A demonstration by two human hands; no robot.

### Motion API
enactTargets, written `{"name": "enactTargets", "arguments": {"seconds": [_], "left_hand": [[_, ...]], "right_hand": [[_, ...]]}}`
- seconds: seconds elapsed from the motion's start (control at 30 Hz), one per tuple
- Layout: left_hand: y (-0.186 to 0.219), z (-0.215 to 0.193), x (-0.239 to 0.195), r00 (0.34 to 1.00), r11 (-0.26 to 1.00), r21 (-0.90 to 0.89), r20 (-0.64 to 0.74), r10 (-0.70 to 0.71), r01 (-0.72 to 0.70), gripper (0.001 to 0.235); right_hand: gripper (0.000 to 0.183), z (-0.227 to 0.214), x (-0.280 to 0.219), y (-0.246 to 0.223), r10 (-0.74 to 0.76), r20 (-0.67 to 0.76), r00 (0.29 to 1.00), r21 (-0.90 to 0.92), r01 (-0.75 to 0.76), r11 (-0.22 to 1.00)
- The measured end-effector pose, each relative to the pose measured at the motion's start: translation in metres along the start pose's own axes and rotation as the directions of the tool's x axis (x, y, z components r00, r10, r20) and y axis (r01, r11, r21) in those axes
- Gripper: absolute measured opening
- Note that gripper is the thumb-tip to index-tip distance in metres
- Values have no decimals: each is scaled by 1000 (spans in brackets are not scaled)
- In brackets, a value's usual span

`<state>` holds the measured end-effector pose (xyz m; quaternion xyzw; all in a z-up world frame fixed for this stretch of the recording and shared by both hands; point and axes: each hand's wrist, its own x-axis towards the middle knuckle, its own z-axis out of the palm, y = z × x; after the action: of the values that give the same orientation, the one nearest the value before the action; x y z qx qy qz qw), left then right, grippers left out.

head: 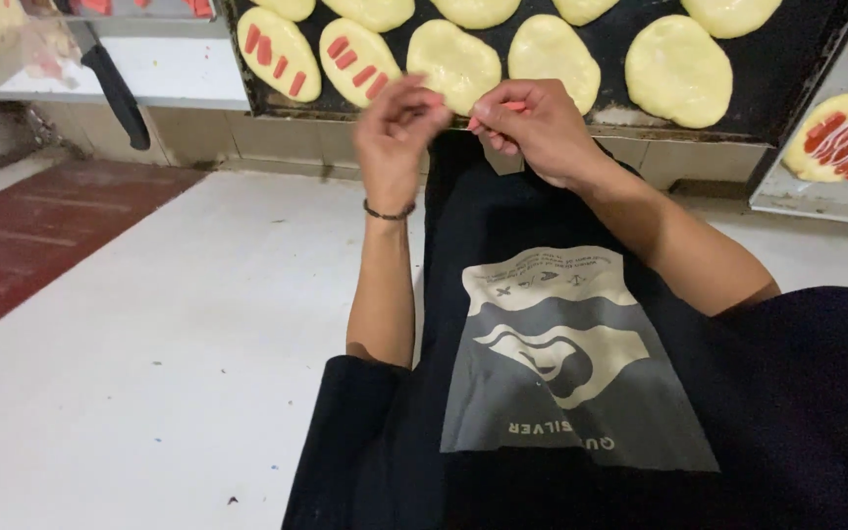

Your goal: The person places small pieces of sausage onto individual dough rounds arranged on a baking tray. They pick up sausage pieces from a nearby tray and arrange them in parallel lines on each dough piece, continuing until the tray is filled.

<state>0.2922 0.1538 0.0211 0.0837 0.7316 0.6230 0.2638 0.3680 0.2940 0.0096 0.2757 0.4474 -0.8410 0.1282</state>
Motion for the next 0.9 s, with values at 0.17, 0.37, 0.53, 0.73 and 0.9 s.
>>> {"name": "enactTargets", "arguments": {"seconds": [0.17, 0.37, 0.53, 0.73, 0.9], "left_hand": [[-13, -5, 33, 899, 705, 613, 17, 438, -356, 7], [-48, -3, 51, 882, 522, 765, 124, 455, -377, 8], [-15, 1, 32, 889, 628, 682, 74, 452, -376, 10], [15, -1, 5, 972, 889, 416, 205, 114, -192, 17], [3, -3, 21, 972, 828, 508, 126, 200, -236, 12]], "right_hand": [[6, -13, -7, -11, -79, -69, 994, -241, 60, 969], [12, -22, -6, -8, -108, -75, 991, -382, 71, 921], [11, -12, -2, -16, -84, -62, 995, -288, 63, 955], [16, -3, 14, -8, -70, -65, 995, -278, 49, 959], [35, 3, 17, -19, -12, -94, 995, -277, -15, 961]]}}
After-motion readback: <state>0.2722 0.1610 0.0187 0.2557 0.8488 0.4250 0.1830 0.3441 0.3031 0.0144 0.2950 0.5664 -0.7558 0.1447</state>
